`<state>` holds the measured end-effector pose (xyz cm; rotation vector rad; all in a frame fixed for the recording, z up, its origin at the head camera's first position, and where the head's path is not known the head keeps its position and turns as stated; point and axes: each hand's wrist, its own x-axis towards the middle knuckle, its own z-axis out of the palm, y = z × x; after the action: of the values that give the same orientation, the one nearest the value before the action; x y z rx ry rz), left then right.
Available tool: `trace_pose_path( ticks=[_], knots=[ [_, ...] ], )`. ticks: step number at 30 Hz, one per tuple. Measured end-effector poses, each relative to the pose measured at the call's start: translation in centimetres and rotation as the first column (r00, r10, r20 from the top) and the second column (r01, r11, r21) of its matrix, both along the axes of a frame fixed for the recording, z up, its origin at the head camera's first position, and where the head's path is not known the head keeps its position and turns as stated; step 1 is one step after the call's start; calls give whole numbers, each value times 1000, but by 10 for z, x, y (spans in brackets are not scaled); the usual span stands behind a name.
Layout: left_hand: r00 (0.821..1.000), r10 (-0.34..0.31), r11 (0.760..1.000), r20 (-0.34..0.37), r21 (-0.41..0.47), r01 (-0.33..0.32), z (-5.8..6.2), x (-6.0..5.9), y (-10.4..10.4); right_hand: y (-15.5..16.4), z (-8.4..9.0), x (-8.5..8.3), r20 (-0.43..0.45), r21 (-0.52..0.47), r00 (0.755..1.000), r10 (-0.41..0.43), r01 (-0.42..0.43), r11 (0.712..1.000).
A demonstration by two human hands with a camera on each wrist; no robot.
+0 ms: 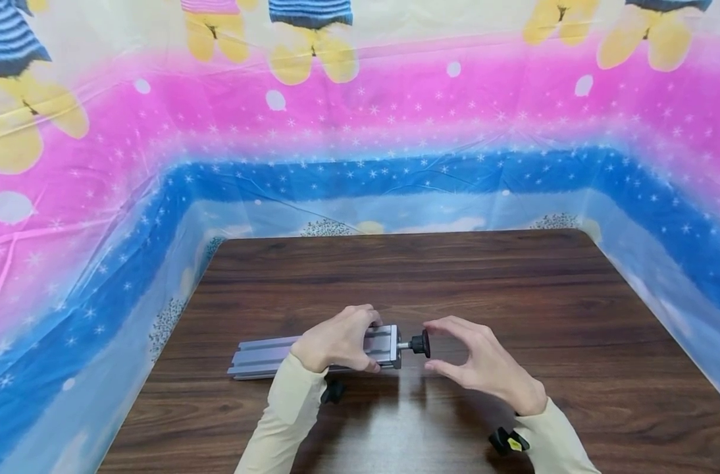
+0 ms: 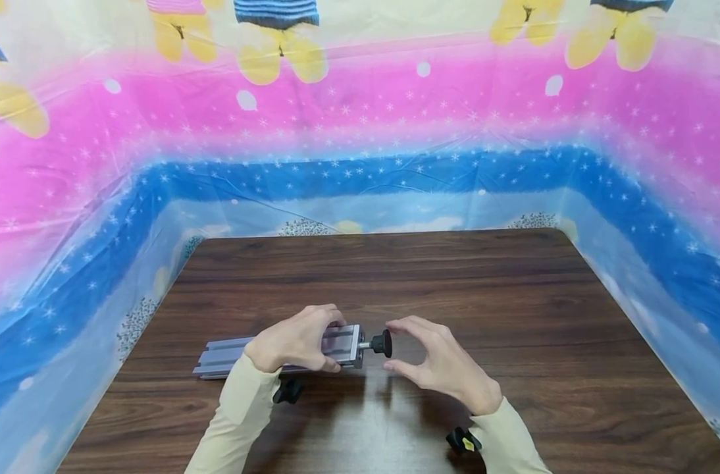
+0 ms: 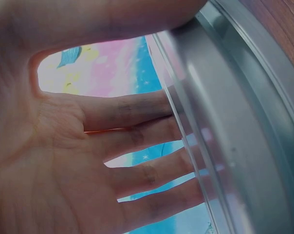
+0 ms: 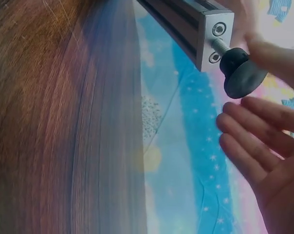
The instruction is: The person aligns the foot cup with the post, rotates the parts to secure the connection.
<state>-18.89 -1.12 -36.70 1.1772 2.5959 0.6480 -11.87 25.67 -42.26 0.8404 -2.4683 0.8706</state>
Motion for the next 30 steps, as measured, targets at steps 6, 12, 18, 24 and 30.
trace_pose_path(
  ticks=[6, 12, 18, 24, 30],
  knots=[
    [1000, 6, 1000, 9, -4, -6, -2, 0, -1, -2, 1, -4, -28, 7, 999, 40, -40, 999],
    [1000, 6, 1000, 17, 2, -6, -3, 0, -2, -6, 0, -4, 66, -17, 998, 11, -10, 1000],
    [1000, -4, 1000, 3, 9, 4, 0, -2, -1, -8, 3, -4, 156, -16, 987, -50, 53, 998],
    [1000, -16, 1000, -9, 0, 16, 1, -3, -1, -10, 4, -7, 179, 2, 981, -79, 80, 997],
    [1000, -13, 1000, 2, 3, 13, 0, -2, -2, -8, 1, -4, 137, 10, 986, -98, 97, 995]
  ],
)
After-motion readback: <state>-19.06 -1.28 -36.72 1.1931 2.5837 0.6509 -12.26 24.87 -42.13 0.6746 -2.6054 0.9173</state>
